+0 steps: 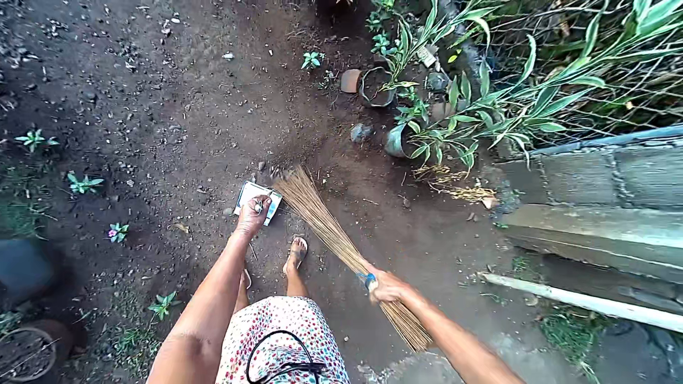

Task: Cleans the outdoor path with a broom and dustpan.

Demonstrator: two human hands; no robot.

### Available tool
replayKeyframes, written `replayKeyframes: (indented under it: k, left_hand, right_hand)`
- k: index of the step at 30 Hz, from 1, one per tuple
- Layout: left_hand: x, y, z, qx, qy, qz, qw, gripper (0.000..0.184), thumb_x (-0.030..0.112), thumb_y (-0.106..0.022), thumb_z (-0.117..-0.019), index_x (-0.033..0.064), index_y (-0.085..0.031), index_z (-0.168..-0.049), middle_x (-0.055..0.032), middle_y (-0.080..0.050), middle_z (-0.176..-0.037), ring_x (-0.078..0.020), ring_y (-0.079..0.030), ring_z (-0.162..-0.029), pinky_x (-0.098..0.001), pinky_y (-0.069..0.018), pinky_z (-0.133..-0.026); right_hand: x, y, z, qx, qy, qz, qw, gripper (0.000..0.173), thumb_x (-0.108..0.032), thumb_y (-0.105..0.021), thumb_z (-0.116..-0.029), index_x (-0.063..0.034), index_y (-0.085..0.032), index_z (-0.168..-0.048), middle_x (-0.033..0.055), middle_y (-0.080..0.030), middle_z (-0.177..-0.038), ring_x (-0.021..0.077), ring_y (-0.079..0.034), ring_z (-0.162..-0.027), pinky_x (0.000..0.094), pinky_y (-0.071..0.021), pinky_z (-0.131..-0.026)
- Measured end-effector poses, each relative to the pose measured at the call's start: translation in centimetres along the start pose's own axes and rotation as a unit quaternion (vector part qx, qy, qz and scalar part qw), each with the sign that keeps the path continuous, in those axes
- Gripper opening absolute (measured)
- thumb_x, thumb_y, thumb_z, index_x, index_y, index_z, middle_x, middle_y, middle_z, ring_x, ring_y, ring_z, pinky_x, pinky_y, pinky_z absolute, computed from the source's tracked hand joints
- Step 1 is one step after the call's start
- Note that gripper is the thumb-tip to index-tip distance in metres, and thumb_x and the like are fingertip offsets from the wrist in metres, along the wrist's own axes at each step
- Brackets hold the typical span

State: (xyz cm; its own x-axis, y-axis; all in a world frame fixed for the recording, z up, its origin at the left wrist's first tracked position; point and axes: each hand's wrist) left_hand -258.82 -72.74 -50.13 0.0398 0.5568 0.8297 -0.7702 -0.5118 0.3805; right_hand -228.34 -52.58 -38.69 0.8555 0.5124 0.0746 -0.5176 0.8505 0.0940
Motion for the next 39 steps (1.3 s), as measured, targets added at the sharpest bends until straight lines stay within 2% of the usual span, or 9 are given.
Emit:
replayKeyframes:
  k: [6,10,13,16,23,27,31,34,39]
  left_hand:
    - [-0.2,0.2,1.0,-0.019,0.005,0.003,1.0,0.025,0.007,-0.055,-0.1046,-0.0129,-0.068,-0.114,-0.0311,-0.069,-0.114,-0.0417,-0.067,-0.11,-0.0554,-0.0465,-0.103]
    - [-1.2,-0.2,2.4,-0.022,-0.01,-0.013,1.0,0.026,0.008,-0.054,-0.1051,-0.0121,-0.069,-0.113,-0.0313,-0.069,-0.114,-0.0442,-0.067,-0.11,-0.0593,-0.0471,-0.102]
    - [0.0,-0.2,1.0,-0.073,-0.027,-0.029,0.997,0.025,0.005,-0.054,-0.1039,-0.0136,-0.069,-0.112,-0.0319,-0.069,-0.115,-0.0444,-0.067,-0.112,-0.0573,-0.0459,-0.104]
    - [0.9,-0.4,0.4,-0.123,-0.008,-0.039,0.992,0.026,0.006,-0.054,-0.1048,-0.013,-0.068,-0.115,-0.0314,-0.068,-0.118,-0.0441,-0.065,-0.116,-0.0569,-0.0432,-0.107]
    - [-0.3,-0.2,2.9,-0.096,0.01,-0.034,0.995,0.027,0.009,-0.056,-0.1053,-0.0109,-0.069,-0.117,-0.0311,-0.069,-0.117,-0.0447,-0.066,-0.113,-0.0596,-0.0458,-0.104]
    - [-0.2,0.6,4.6,-0.129,0.033,-0.053,0.99,0.027,0.007,-0.056,-0.1043,-0.0114,-0.068,-0.119,-0.0307,-0.068,-0.121,-0.0438,-0.064,-0.118,-0.0573,-0.0437,-0.108]
    - [0.7,0.1,4.5,-0.171,0.022,-0.079,0.982,0.027,0.007,-0.055,-0.105,-0.0111,-0.067,-0.121,-0.0301,-0.067,-0.125,-0.0439,-0.062,-0.122,-0.0562,-0.0415,-0.111]
    - [0.6,-0.4,3.3,-0.173,-0.015,-0.079,0.982,0.026,0.007,-0.056,-0.1043,-0.0112,-0.069,-0.118,-0.0303,-0.068,-0.121,-0.0451,-0.064,-0.118,-0.0579,-0.0435,-0.108]
    - [-1.0,-1.8,2.1,-0.182,-0.056,-0.073,0.979,0.024,0.008,-0.057,-0.1037,-0.0098,-0.07,-0.112,-0.0297,-0.07,-0.114,-0.0451,-0.067,-0.11,-0.0613,-0.047,-0.101]
  right_hand:
    - [2.0,1.3,6.5,0.041,-0.01,-0.088,0.995,0.124,-0.011,-0.084,-0.0772,-0.0345,0.0,-0.165,0.0301,-0.057,-0.136,0.0472,-0.06,-0.12,0.0643,-0.0472,-0.099]
    - [-2.1,3.2,1.6,0.043,-0.006,-0.048,0.998,0.121,-0.013,-0.082,-0.0815,-0.0327,0.003,-0.165,0.0322,-0.055,-0.138,0.0495,-0.057,-0.124,0.0663,-0.0453,-0.1]
    - [-5.1,-0.1,-3.2,-0.013,0.01,-0.004,1.0,0.122,-0.016,-0.082,-0.0801,-0.0319,0.004,-0.165,0.0306,-0.056,-0.138,0.047,-0.056,-0.126,0.0644,-0.0452,-0.102]
    - [-5.5,-5.0,-3.1,-0.082,0.039,-0.024,0.996,0.125,-0.012,-0.082,-0.0789,-0.0319,0.007,-0.165,0.0323,-0.054,-0.139,0.0481,-0.056,-0.126,0.0648,-0.0443,-0.102]
    - [2.1,-7.5,5.6,-0.021,0.099,-0.223,0.969,0.124,-0.006,-0.085,-0.0666,-0.0182,-0.011,-0.165,0.0264,-0.048,-0.15,0.0384,-0.054,-0.133,0.0559,-0.0451,-0.109]
    - [5.4,-6.6,7.8,0.063,0.082,-0.323,0.941,0.129,-0.005,-0.085,-0.0617,-0.0151,-0.009,-0.165,0.0278,-0.048,-0.148,0.0369,-0.056,-0.13,0.0527,-0.0489,-0.105]
    - [1.6,-4.7,1.5,0.06,0.026,-0.265,0.962,0.127,-0.004,-0.085,-0.0738,-0.0195,0.001,-0.166,0.0305,-0.05,-0.145,0.0428,-0.056,-0.129,0.0579,-0.0462,-0.106]
    - [-2.9,-7.9,-2.3,-0.02,0.014,-0.171,0.985,0.124,-0.009,-0.084,-0.0764,-0.022,0.0,-0.166,0.0302,-0.054,-0.142,0.0448,-0.054,-0.13,0.0612,-0.0434,-0.107]
    - [-6.4,-13.5,-0.7,-0.119,0.057,-0.168,0.977,0.125,-0.008,-0.083,-0.0789,-0.0227,0.006,-0.165,0.0314,-0.049,-0.147,0.0457,-0.052,-0.134,0.0625,-0.0413,-0.109]
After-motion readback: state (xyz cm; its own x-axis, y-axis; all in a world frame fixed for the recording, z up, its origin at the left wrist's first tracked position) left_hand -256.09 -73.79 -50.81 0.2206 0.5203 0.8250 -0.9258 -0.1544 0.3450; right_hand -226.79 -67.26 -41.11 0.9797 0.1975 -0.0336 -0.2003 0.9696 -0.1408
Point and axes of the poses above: each hand's wrist, its own z-axis away from the middle knuckle, its own y-axis out of the back of the hand, x = y × z
